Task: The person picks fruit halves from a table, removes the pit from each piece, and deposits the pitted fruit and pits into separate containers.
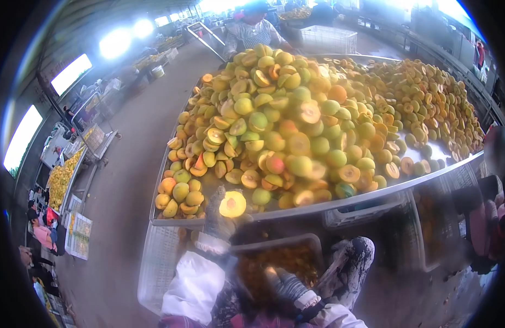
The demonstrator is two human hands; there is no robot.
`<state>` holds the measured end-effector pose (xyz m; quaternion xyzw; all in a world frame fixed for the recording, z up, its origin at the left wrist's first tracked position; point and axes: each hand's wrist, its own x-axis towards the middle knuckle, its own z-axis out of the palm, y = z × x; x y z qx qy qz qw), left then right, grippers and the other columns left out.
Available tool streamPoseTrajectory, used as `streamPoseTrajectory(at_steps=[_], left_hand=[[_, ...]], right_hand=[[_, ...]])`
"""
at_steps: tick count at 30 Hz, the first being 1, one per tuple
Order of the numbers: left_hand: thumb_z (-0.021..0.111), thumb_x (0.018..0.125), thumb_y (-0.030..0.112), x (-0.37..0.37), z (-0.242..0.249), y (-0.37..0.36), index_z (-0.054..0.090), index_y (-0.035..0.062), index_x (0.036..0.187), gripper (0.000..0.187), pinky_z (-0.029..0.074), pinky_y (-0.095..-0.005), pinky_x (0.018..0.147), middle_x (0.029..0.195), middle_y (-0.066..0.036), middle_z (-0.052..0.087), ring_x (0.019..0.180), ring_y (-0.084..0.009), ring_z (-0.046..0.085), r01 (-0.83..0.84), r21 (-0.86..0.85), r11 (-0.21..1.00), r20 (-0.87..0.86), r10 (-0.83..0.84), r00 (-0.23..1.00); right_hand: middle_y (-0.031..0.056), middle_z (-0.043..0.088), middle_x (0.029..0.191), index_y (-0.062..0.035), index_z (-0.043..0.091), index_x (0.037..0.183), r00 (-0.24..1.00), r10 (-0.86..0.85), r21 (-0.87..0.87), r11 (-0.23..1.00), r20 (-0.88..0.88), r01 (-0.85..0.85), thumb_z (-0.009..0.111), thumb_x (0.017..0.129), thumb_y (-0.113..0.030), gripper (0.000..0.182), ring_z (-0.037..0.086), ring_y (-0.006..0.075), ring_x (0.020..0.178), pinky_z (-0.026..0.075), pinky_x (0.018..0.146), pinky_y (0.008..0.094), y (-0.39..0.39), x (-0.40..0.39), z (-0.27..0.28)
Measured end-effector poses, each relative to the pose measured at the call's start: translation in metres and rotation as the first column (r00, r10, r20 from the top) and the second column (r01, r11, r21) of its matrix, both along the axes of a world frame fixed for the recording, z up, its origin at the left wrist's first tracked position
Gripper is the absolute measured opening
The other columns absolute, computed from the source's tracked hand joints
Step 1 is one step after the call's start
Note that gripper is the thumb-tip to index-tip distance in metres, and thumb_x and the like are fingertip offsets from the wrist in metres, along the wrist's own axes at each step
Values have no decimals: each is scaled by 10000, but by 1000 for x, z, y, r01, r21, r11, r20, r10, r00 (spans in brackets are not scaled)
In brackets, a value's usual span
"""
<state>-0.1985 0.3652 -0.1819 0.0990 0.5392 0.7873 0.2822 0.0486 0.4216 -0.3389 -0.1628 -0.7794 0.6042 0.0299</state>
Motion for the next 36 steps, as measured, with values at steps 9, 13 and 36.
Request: streamPoseTrajectory(at_steps=[9, 13, 36], left_hand=[[446, 958, 529, 92, -61, -17, 586, 5, 1108, 562, 561, -392, 642, 963, -156, 653, 804, -265, 643, 17, 205, 979, 251, -69, 966], [520, 968, 361, 156, -54, 17, 603, -29, 1063, 410, 541, -318, 661, 938, -138, 660, 769, -201, 625, -540, 61, 839, -498, 495, 712], [639, 842, 187, 137, -183, -35, 655, -1, 1033, 269, 505, -344, 825, 898, -96, 665, 849, -211, 637, -514, -186, 837, -930, 20, 368]], right_hand=[[255, 623, 999, -2, 555, 1206, 969, -157, -32, 988, -190, 154, 447, 996, -259, 349, 608, 408, 913, 480, 803, 447, 11, 2, 136], [263, 615, 1002, -11, 545, 1246, 984, -44, 309, 946, -173, 97, 442, 989, -172, 320, 610, 404, 895, 485, 781, 439, 11, -1, 98], [204, 624, 989, 55, 480, 1269, 970, -67, 598, 777, -232, 196, 478, 920, -60, 367, 623, 372, 830, 497, 728, 452, -18, 13, 8]])
